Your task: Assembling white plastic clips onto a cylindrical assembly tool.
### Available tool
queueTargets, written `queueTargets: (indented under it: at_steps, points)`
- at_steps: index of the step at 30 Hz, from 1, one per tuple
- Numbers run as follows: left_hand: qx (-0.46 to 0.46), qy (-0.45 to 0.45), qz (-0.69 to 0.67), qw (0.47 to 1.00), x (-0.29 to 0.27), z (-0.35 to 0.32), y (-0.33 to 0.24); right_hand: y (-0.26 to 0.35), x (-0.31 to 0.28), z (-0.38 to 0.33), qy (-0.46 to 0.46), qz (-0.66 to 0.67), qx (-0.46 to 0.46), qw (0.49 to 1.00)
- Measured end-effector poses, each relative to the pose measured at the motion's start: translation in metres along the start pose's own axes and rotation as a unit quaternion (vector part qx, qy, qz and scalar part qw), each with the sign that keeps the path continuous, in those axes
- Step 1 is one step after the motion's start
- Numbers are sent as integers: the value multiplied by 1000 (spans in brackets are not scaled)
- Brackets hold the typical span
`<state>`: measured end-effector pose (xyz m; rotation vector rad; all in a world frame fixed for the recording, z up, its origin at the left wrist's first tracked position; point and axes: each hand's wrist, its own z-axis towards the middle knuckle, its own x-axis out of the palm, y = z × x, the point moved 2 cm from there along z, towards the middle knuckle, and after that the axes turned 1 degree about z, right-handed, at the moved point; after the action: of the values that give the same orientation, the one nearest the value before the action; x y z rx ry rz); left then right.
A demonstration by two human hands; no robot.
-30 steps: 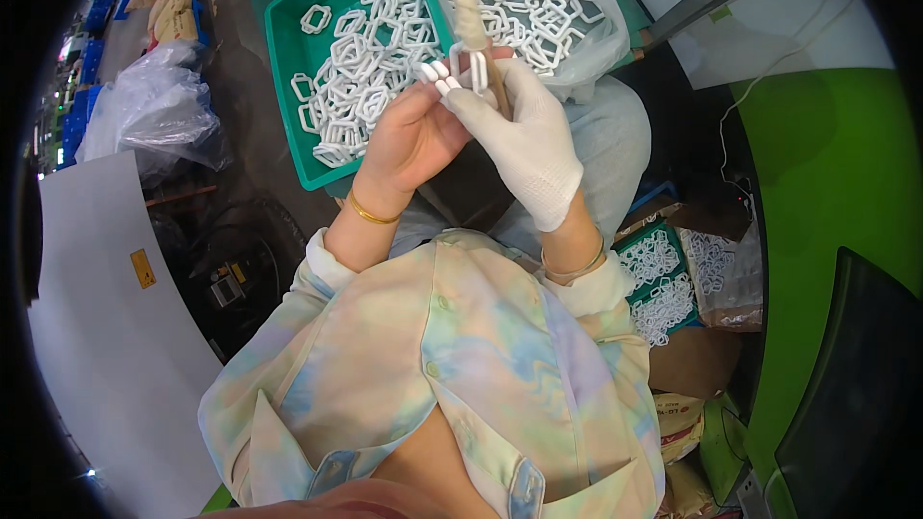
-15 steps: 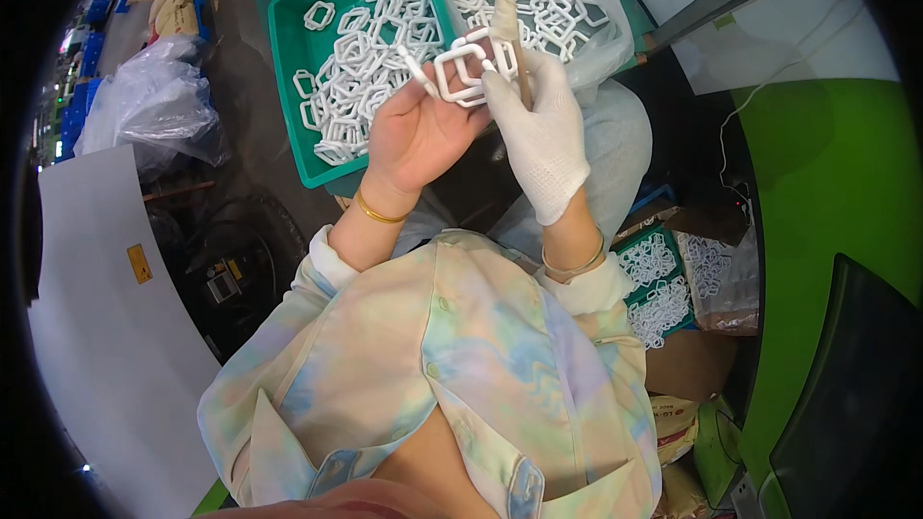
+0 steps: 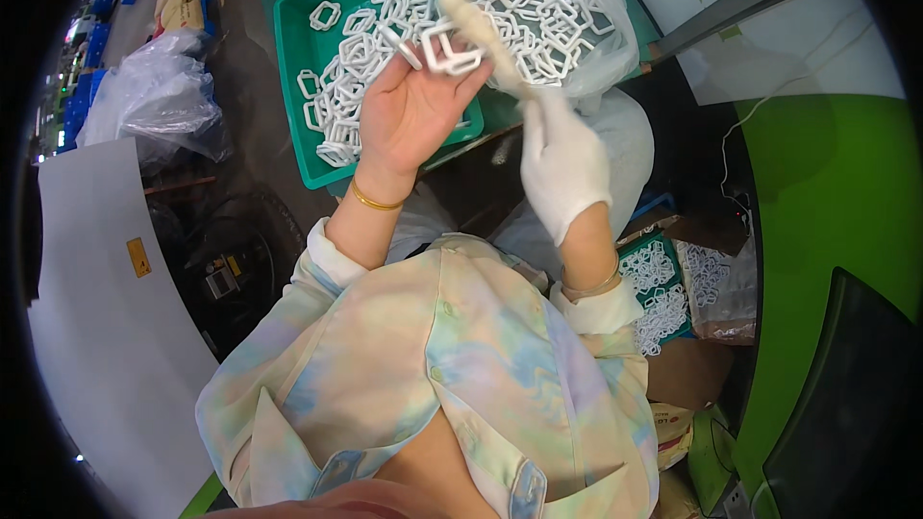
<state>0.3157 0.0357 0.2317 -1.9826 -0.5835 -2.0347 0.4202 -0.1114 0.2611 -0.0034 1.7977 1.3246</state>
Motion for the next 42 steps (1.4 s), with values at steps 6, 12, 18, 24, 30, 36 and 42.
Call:
queueTargets:
  at_steps: [6, 12, 18, 24, 30, 36, 42]
  points:
    - [9, -22, 108, 994, 17, 30, 7, -21, -26, 12, -120, 93, 28, 988]
    - [64, -58, 586, 806, 16, 84, -6, -35, -49, 10, -162, 123, 58, 977]
    - [190, -1, 843, 503, 22, 61, -70, -70, -59, -2, -164, 108, 76, 978]
    - [138, -116, 983, -19, -29, 3, -127, -98, -60, -5, -146, 125, 119, 974]
    - [51, -91, 989, 105, -25, 6, -128, -86, -45, 1, -126, 139, 80, 979]
    - [55, -59, 968, 236, -11, 3, -149, -83, -43, -2, -119, 128, 84, 981]
    - [27, -110, 976, 187, -8, 0, -180, -81, -35, -1, -111, 141, 71, 981]
